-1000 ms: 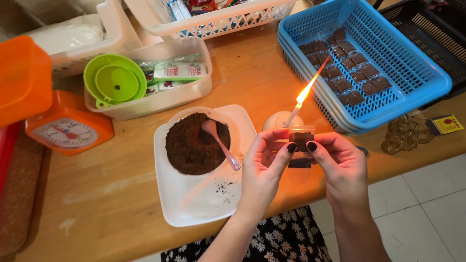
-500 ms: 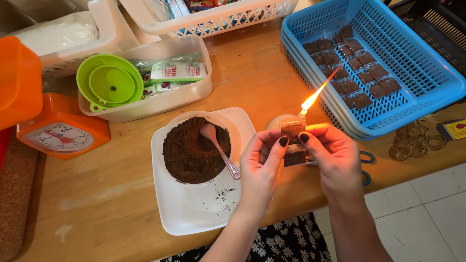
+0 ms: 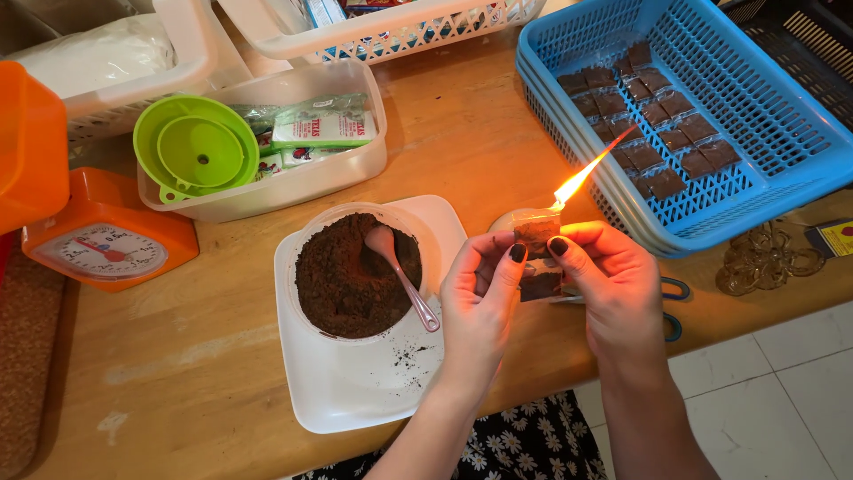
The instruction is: Manual packaging of powder samples into small plastic bags, including scooping the powder and heat-sealing the bags with a candle flame.
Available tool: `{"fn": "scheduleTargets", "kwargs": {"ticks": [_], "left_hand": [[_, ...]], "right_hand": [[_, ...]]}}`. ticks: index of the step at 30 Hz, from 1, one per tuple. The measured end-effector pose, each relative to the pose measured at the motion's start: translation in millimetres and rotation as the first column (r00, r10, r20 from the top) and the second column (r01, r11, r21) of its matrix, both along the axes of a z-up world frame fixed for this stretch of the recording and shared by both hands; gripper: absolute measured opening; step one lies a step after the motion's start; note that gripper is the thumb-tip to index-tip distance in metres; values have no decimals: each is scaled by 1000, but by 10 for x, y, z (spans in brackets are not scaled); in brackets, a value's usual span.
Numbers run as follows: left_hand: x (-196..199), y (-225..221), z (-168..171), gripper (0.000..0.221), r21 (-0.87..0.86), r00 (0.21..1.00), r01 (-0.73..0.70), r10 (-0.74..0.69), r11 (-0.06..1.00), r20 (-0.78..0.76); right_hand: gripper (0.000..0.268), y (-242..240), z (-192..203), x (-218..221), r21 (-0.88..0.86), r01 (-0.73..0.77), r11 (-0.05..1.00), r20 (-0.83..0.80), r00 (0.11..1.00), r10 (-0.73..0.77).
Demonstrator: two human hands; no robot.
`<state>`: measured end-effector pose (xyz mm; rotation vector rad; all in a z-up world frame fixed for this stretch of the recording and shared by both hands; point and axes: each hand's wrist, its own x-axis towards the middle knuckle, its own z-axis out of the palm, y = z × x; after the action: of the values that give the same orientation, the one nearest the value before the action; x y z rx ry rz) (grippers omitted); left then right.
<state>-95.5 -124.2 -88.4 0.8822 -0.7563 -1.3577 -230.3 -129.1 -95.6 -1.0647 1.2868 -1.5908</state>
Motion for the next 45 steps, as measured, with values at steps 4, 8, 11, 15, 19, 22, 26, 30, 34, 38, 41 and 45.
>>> {"fn": "scheduleTargets", "kwargs": {"ticks": [4,8,11,15,19,22,26,30,34,38,41,45], "left_hand": [[-34,-17,29,20,-6,1000,3,-3,1000,-8],[-63,-43,-24,20,-25,1000,12,-12,1000,-11],[-99,-52,-56,21,-36,1000,16,-17,999,-20],[-141,-67,-51,23,-40,999,40,-41,998,-12],[-177,-67,-24,21,-51,998,61,-62,997,-15],[-225,-74,-32,18,-59,997,73,-74,996,-13],[-268,-83,39,19,-66,996,87,-89,994,-20],[-307,-119,41,17,-69,994,106,-108,992,-31],[-285,-91,114,17,-80,992,126,-128,989,-17],[-260,-30,65,15,-53,974,222,-224,974,-26],[-202,79,68,16,-33,970,237,-238,971,-40],[-96,270,112,17,-48,938,297,-301,954,-174]], "right_hand": [[9,-3,58,13,-2,14,1000,-3,1000,-14],[8,-4,25,-5,-3,34,999,-15,999,-34],[9,4,-6,-46,-3,44,999,-22,999,-44],[8,18,-7,-80,-9,68,998,-30,997,-68],[8,31,-61,-165,-9,91,996,-34,995,-92],[10,50,-94,-204,-3,117,993,-27,993,-117],[9,90,-27,-179,-15,147,989,-12,989,-148],[9,127,10,-231,-37,166,985,-15,986,-167],[10,173,-15,-292,-40,168,985,-35,985,-169],[13,229,-130,-373,28,166,986,83,982,-168],[17,332,-155,-378,-9,148,989,49,988,-148],[17,563,-157,-331,-45,134,990,17,991,-133]]}}
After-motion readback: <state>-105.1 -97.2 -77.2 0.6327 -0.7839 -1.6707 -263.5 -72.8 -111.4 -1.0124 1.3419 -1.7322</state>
